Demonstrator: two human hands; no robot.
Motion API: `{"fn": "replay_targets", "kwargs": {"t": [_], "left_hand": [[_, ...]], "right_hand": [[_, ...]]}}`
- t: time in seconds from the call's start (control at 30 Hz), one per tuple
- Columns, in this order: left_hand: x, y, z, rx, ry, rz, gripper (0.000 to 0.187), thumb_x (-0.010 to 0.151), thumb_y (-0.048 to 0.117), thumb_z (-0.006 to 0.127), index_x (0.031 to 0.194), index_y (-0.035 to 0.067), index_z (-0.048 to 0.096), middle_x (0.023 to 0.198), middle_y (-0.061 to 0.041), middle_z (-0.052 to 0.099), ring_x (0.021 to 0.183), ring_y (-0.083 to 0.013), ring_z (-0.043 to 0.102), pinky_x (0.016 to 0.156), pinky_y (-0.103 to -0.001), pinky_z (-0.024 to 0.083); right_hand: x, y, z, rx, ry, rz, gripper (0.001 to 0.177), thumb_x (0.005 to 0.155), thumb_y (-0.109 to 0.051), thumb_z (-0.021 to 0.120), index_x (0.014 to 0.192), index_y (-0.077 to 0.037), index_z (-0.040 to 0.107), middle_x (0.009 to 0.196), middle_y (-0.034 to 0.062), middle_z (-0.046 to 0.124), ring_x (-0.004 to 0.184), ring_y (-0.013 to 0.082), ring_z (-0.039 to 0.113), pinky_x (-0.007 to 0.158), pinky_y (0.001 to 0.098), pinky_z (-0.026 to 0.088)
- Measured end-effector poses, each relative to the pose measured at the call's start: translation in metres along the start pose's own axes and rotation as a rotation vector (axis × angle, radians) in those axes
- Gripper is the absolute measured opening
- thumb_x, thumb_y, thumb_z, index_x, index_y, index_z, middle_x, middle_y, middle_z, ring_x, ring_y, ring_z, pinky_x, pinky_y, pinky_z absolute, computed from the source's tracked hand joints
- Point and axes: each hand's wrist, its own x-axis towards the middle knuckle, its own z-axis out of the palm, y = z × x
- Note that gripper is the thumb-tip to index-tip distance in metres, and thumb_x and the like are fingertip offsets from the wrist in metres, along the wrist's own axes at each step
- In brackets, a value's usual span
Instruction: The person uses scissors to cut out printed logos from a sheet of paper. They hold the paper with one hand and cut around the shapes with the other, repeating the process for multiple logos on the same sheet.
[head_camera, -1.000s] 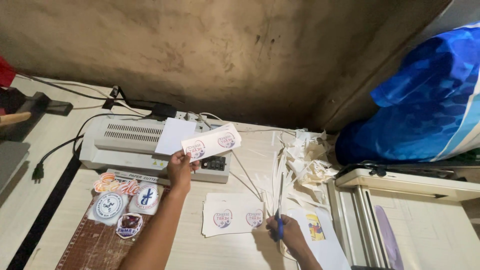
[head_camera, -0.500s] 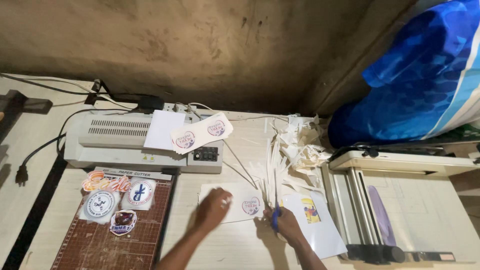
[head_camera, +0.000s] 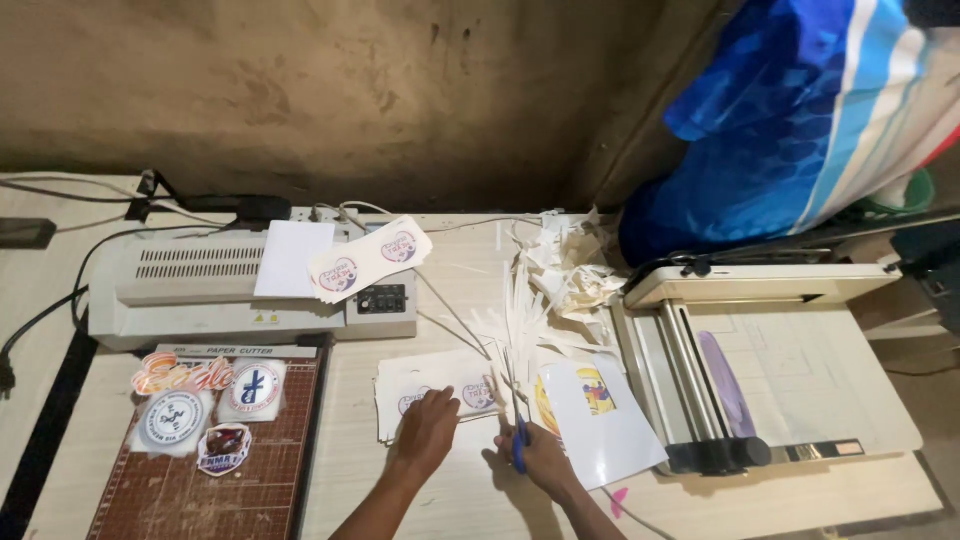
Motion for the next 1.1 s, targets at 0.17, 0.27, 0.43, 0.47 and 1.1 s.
{"fn": "replay_targets", "kwargs": {"t": [0.17, 0.27, 0.43, 0.47, 1.1], "left_hand": [[0.004, -0.007, 0.000, -0.141, 0.102, -0.125, 0.018, 0.095, 0.006, 0.057, 0.111, 0.001, 0.065, 0.106, -0.016, 0.070, 0.100, -0.0308, 0.066, 0.083, -0.044, 0.057], [0.007, -0.003, 0.001, -0.146, 0.143, -0.170, 0.007, 0.093, 0.008, 0.060, 0.088, 0.004, 0.061, 0.088, -0.014, 0.066, 0.090, -0.0318, 0.065, 0.078, -0.046, 0.056], [0.005, 0.007, 0.002, -0.088, 0.293, -0.014, 0.006, 0.089, 0.003, 0.060, 0.084, 0.004, 0.059, 0.084, -0.013, 0.062, 0.083, -0.0327, 0.062, 0.074, -0.047, 0.052], [0.005, 0.007, 0.008, 0.012, 0.308, 0.041, 0.007, 0.087, -0.001, 0.060, 0.084, 0.005, 0.059, 0.083, -0.012, 0.061, 0.082, -0.0307, 0.063, 0.075, -0.046, 0.051], [-0.001, 0.023, -0.054, -1.439, 0.515, -0.671, 0.073, 0.085, 0.005, 0.066, 0.151, 0.016, 0.037, 0.118, -0.015, 0.062, 0.092, -0.0258, 0.054, 0.080, -0.043, 0.045]], "right_hand": [[0.007, 0.015, 0.001, 0.198, -0.007, 0.083, 0.037, 0.086, -0.037, 0.077, 0.096, -0.002, 0.073, 0.076, 0.0067, 0.072, 0.068, 0.0140, 0.065, 0.065, 0.0294, 0.051], [0.008, 0.017, -0.001, 0.221, -0.028, 0.055, 0.037, 0.086, -0.037, 0.076, 0.095, -0.002, 0.072, 0.076, 0.0059, 0.072, 0.069, 0.0140, 0.066, 0.066, 0.0297, 0.053], [0.012, 0.019, -0.005, 0.640, -0.159, 0.086, 0.046, 0.089, -0.046, 0.070, 0.098, -0.001, 0.068, 0.082, 0.0101, 0.070, 0.070, 0.0181, 0.064, 0.071, 0.0341, 0.055], [0.007, 0.010, -0.009, 0.886, -0.203, 0.169, 0.050, 0.090, -0.050, 0.065, 0.100, -0.002, 0.062, 0.084, 0.0141, 0.069, 0.070, 0.0220, 0.064, 0.074, 0.0378, 0.059], [-0.001, -0.030, -0.057, 0.487, 0.098, -0.231, 0.028, 0.090, -0.021, 0.076, 0.076, -0.006, 0.057, 0.064, -0.0010, 0.051, 0.057, 0.0099, 0.043, 0.051, 0.0258, 0.034]]}}
